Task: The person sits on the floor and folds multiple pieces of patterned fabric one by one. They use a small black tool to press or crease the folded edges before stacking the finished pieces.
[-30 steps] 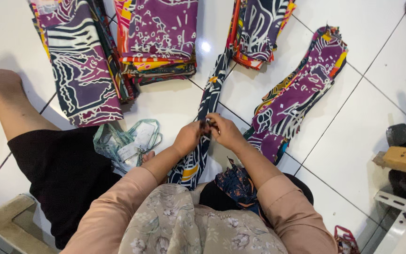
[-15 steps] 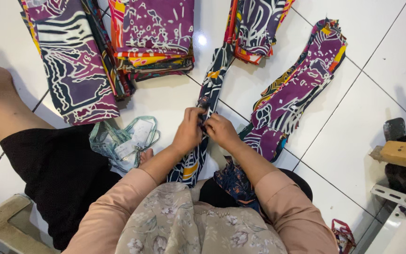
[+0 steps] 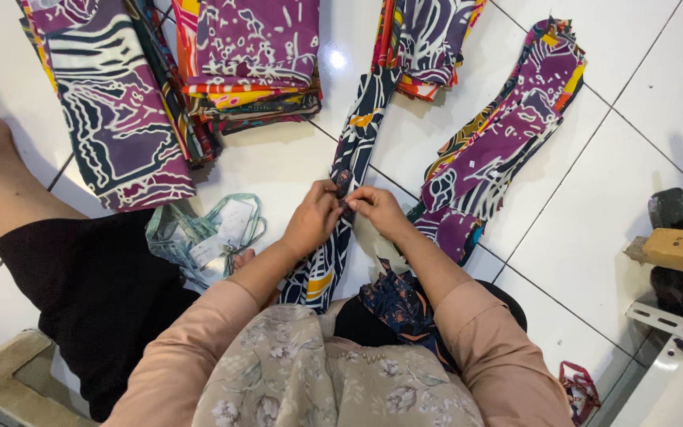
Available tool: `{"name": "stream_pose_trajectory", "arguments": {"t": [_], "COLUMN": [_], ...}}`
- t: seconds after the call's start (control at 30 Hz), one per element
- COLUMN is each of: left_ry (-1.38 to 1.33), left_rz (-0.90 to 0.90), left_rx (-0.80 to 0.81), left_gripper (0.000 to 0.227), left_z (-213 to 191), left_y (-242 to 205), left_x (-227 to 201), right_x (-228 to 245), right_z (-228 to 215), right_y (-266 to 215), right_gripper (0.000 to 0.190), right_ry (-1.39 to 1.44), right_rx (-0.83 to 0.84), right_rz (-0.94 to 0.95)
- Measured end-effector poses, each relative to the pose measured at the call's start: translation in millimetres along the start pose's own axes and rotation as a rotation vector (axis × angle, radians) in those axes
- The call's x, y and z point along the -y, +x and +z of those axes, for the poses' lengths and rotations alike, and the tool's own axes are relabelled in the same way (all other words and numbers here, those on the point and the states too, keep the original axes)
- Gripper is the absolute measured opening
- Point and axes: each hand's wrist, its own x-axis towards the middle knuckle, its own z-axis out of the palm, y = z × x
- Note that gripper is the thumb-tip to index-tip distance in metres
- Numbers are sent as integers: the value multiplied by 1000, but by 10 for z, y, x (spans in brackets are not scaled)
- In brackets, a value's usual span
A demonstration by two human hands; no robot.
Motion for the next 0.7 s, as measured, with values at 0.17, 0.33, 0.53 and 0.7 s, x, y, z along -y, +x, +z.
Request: {"name": "stream_pose_trajectory", "arguments": {"t": [0.17,0.33,0.53,0.7], "left_ry": [-129,-313,-344,-230], "left_rz": [-105,-532,-194,221], "left_rx": [-42,81,-25,-19], "left_gripper": [12,54,73,67], "left_z": [15,129,-189,-369], "left_y": [-187,-259,14,99], "left_x": [254,175,-501,-1158], "right_x": [101,347,718,1389], "right_z": [-161,6,247,-959], "right_y": [43,-31,-202,-558], "right_gripper": [19,39,73,75], "right_ry": [-10,-336,201,531], "right_rx": [-63,-112,-144,-598], "right_rz": [79,159,-395,-467]}}
